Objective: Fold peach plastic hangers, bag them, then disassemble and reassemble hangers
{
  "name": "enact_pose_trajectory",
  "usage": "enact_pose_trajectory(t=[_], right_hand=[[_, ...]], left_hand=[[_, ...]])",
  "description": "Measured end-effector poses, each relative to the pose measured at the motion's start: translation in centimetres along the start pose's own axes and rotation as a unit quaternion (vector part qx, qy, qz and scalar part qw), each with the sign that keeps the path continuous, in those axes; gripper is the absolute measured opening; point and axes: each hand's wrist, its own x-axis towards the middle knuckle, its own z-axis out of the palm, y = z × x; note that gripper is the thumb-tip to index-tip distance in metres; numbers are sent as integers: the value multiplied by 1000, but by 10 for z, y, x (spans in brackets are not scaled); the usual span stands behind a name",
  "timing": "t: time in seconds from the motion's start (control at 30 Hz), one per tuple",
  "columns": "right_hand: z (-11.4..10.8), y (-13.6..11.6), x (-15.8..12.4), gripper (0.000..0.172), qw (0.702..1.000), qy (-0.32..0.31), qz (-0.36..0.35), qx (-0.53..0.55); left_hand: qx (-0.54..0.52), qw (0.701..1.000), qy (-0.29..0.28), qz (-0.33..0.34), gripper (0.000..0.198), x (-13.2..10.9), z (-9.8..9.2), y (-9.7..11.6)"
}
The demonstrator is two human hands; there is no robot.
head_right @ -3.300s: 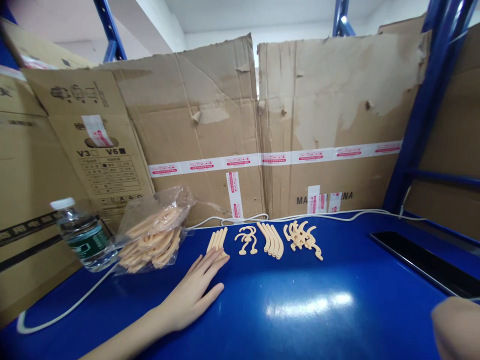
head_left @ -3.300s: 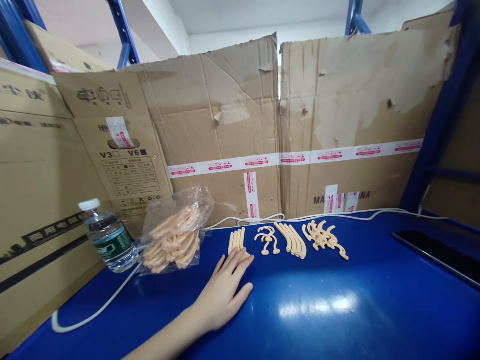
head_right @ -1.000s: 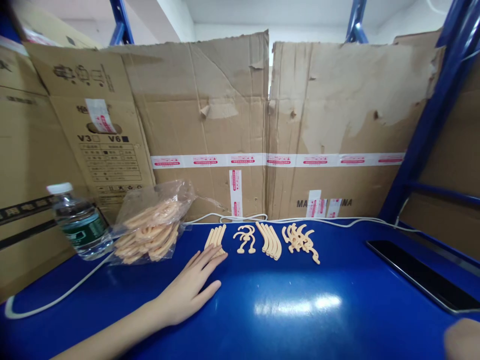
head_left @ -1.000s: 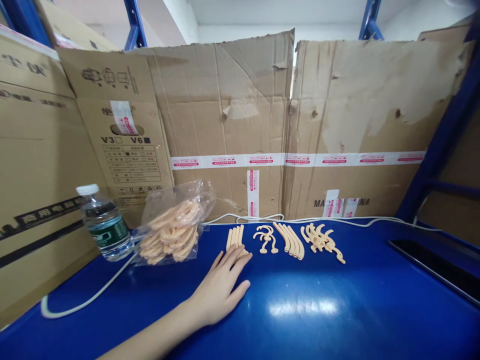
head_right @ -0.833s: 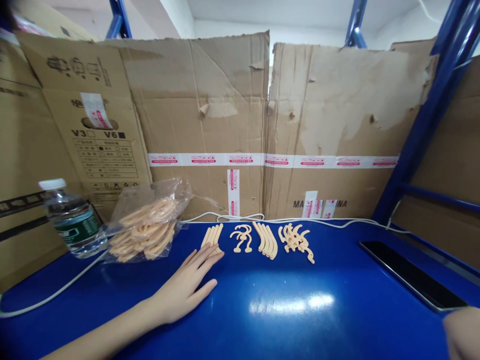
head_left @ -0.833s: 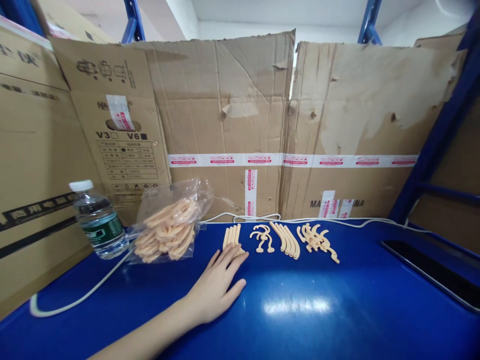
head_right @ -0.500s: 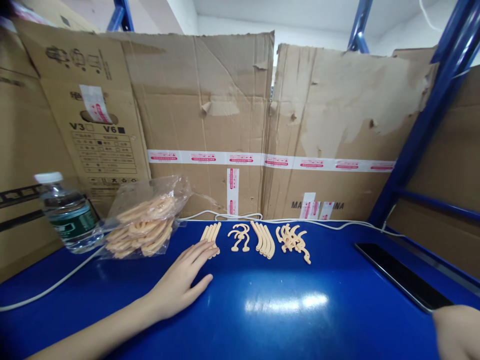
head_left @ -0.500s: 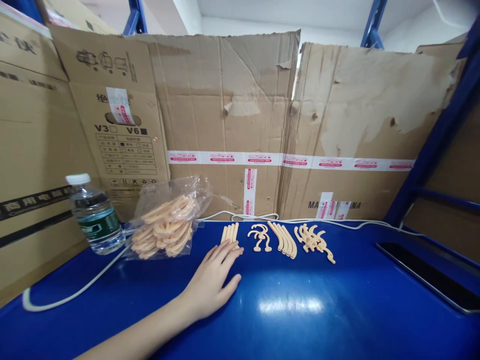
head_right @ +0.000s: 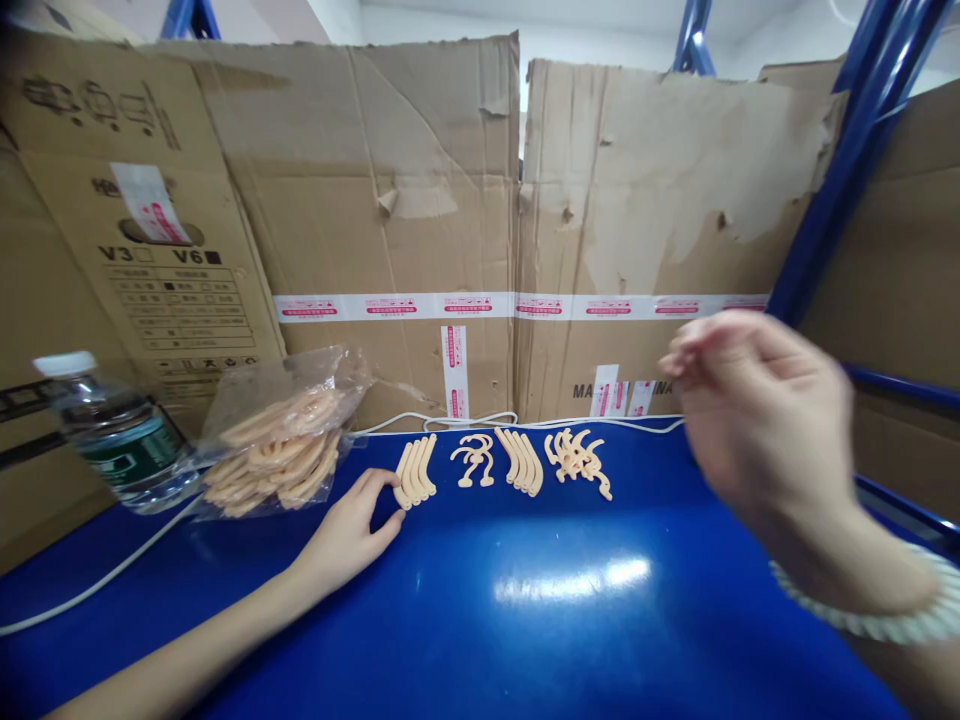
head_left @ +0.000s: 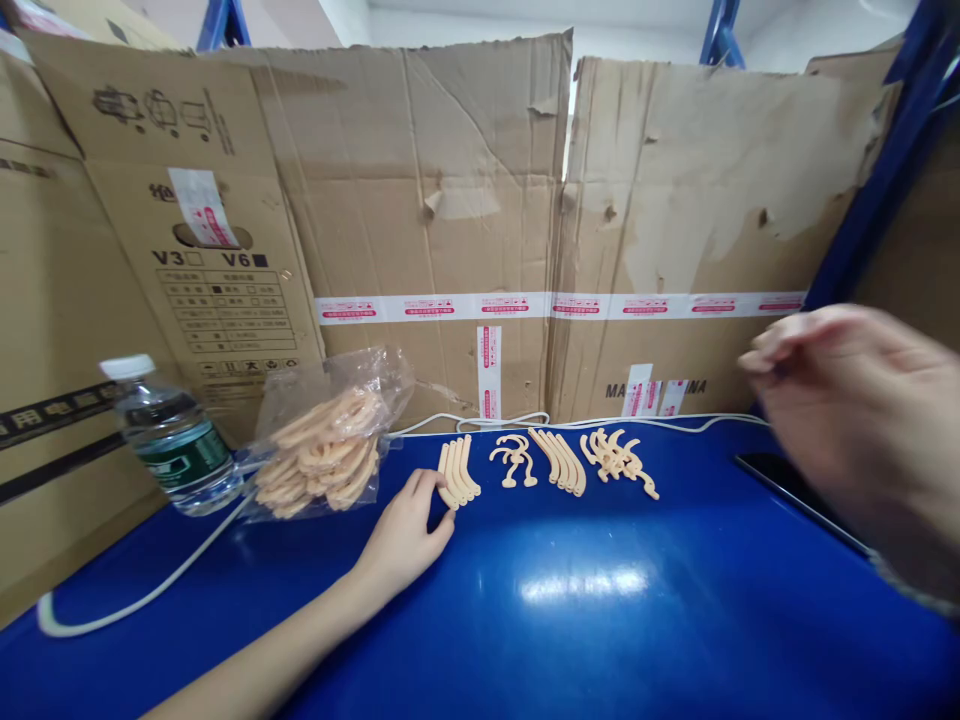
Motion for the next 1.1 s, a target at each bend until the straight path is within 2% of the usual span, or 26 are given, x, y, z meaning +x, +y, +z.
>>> enact_pose_trajectory(t=[0.17,0.27,0.4,0.63,0.8,0.93,1.0,1.1], right_hand=[[16,54,-28,32,979,-16,193,56],[19,82,-40,31,964,-29,256,64],[15,100,-53,30,948,-56,310,51],[5,103,-66,30,935,-75,347,6],[8,103,-74,24,926,-106,360,-50],[11,105,-80,20,921,-124,367,-35],[11,105,-81,23,922,-125,364,-26],[11,105,-79,37,932,-111,344,-35]], left_hand=[[-15,1000,-17,14,25,-1,1,0],[-18,999,-24,26,29,-2,1,-1],[-15,999,-30,33,30,-2,0,0],[-2,999,-35,37,31,-3,-1,2],[4,999,-28,40,31,-2,0,2],[10,999,-29,43,30,-2,0,1],[13,999,-28,42,30,-2,0,0],[13,998,-26,47,30,-1,1,-2]])
